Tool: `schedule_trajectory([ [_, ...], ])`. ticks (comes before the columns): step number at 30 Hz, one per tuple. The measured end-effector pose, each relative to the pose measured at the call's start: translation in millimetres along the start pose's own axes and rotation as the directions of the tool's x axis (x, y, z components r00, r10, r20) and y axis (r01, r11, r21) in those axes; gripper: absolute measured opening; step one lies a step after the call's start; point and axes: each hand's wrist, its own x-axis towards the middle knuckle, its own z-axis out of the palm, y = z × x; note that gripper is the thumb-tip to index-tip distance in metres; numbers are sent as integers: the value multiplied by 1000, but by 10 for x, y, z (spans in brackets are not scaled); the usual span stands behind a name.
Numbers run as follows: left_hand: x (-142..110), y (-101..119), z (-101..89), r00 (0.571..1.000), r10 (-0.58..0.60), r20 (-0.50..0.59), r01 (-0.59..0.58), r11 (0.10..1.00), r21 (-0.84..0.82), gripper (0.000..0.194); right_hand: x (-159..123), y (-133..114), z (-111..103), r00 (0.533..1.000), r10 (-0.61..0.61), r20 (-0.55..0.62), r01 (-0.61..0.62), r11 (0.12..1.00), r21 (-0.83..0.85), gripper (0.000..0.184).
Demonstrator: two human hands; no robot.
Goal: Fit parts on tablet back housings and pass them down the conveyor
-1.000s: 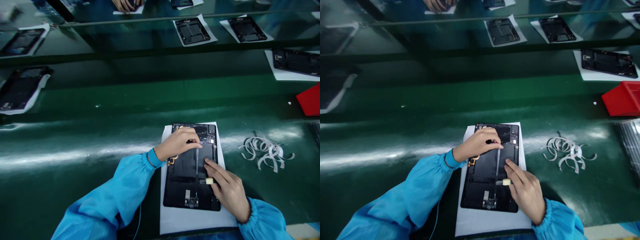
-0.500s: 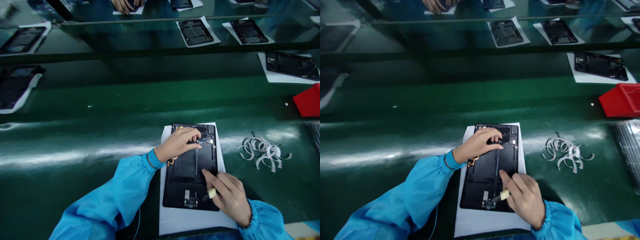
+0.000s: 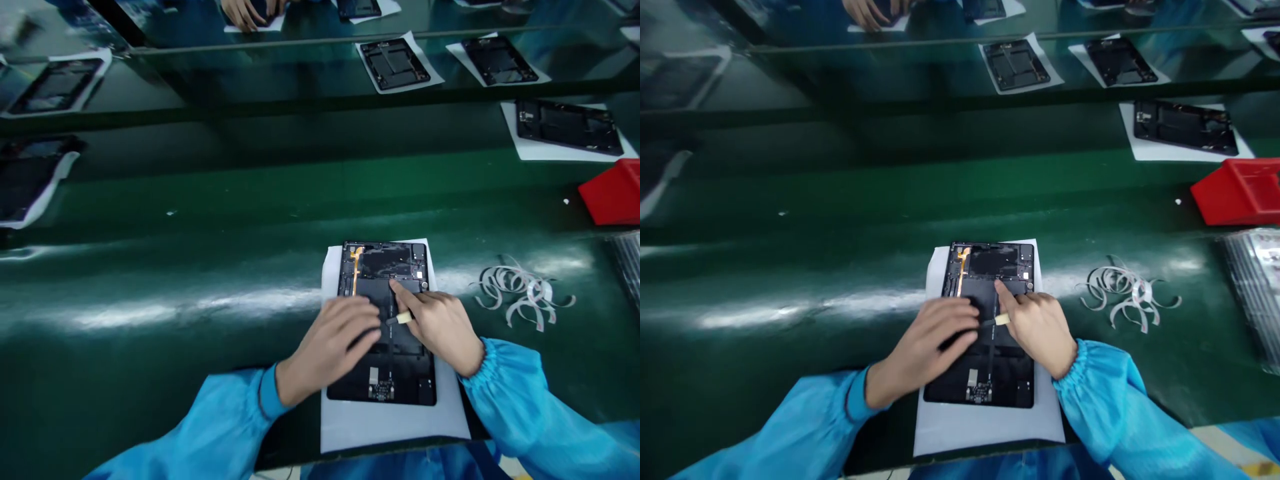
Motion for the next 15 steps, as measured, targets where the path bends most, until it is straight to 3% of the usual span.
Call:
schedule_trajectory([
  [3,-311,181,-29,962,133,237,-162,981,107,30,-6,-14,8,1000,2,9,-2,1000,1,42],
  [6,-442,271,-26,911,168,376,-255,947,195,54,-23,-17,37,1000,-3,8,3,1000,10,42],
  [15,-522,218,91,871,246,425,-376,891,254,66,-41,-52,88,999,45,15,-46,998,33,46],
])
